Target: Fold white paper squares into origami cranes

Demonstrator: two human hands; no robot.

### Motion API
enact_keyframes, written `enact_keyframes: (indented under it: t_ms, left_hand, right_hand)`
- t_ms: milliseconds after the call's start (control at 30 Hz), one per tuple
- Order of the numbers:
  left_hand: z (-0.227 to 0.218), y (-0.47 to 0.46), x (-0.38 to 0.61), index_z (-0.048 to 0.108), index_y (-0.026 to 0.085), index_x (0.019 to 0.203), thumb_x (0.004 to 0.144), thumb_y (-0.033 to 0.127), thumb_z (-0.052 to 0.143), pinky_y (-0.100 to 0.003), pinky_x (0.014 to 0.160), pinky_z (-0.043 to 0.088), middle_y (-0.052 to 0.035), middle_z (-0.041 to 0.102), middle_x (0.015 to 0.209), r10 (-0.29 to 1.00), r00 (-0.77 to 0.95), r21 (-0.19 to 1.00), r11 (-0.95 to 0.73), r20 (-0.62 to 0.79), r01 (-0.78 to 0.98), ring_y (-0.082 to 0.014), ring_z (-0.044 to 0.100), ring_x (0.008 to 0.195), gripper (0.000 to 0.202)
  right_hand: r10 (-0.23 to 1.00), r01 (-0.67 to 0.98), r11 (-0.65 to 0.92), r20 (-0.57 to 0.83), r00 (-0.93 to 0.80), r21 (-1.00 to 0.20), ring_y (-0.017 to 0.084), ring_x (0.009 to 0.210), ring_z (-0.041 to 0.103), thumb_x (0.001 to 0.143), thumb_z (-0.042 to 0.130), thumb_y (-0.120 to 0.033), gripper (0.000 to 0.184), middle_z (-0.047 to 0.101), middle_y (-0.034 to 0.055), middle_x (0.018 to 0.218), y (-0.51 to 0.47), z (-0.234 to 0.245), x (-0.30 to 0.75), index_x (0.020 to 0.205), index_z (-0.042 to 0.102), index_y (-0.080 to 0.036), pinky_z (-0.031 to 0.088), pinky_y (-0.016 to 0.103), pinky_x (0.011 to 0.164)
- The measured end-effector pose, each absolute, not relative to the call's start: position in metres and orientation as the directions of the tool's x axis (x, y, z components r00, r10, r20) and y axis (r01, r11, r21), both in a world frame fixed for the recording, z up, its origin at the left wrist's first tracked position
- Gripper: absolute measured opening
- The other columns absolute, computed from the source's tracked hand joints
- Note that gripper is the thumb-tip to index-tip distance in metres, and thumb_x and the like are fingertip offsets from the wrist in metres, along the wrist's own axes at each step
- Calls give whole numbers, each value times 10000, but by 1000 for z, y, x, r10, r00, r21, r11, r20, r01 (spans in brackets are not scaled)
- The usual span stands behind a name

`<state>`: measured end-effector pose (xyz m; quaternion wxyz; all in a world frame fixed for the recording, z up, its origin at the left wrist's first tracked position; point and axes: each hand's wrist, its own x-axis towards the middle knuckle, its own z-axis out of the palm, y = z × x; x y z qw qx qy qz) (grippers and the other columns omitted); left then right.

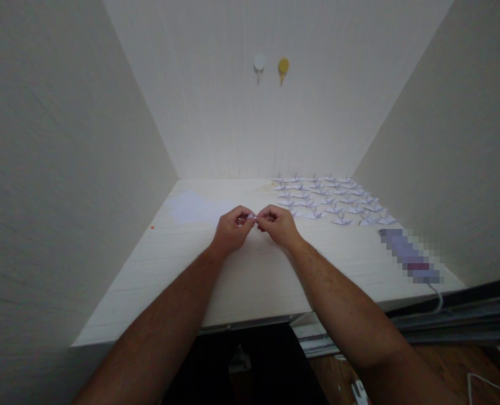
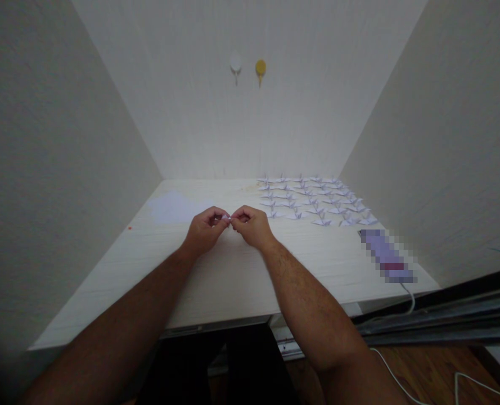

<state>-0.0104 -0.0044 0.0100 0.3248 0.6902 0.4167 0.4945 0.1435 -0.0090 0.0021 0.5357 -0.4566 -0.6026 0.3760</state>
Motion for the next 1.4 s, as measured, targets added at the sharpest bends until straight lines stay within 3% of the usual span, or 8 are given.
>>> enact_keyframes:
  t_ms: [167,467,833,1133,1400]
  left_hand:
    - [7,-2,-11,638,184,754,756,288,661,-247,580,418,-2,642,678,903,161,878,-427,399,215,-125,547,591,107]
    - [2,3,-9,635,167,738,715,263,678,-248,603,428,5,627,654,918,146,917,-385,369,104,-122,556,604,108]
    - [0,4,-8,632,160,711,706,258,699,-240,606,409,18,601,620,944,135,953,-304,302,-7,-108,531,594,119]
    - [0,5,-2,607,160,726,646,280,772,-267,720,472,18,610,712,980,126,914,-91,152,-396,-105,569,684,219]
    - [-5,9,-7,668,158,769,668,288,767,-238,616,415,2,614,692,971,157,959,-140,181,-245,-101,529,628,192]
  right_hand:
    - [949,174,311,315,-4,-934,104,498,545,706,670,-305,147,611,-8,556,-10,2,143,692,628,-166,406,212,478]
    - [900,393,387,434,33,-834,85,506,447,742,629,-291,174,539,-29,530,-14,3,140,627,623,-160,328,216,496]
    - [895,425,406,445,-9,-809,89,525,427,780,606,-296,177,527,-32,543,-13,0,140,660,623,-167,326,221,512]
    - [911,364,386,413,-3,-848,109,607,556,711,725,-383,243,669,13,715,-14,0,138,807,669,-167,432,225,570]
    - [890,426,414,457,-2,-805,90,525,491,782,649,-334,200,617,-9,580,-12,-3,139,682,676,-163,359,221,515]
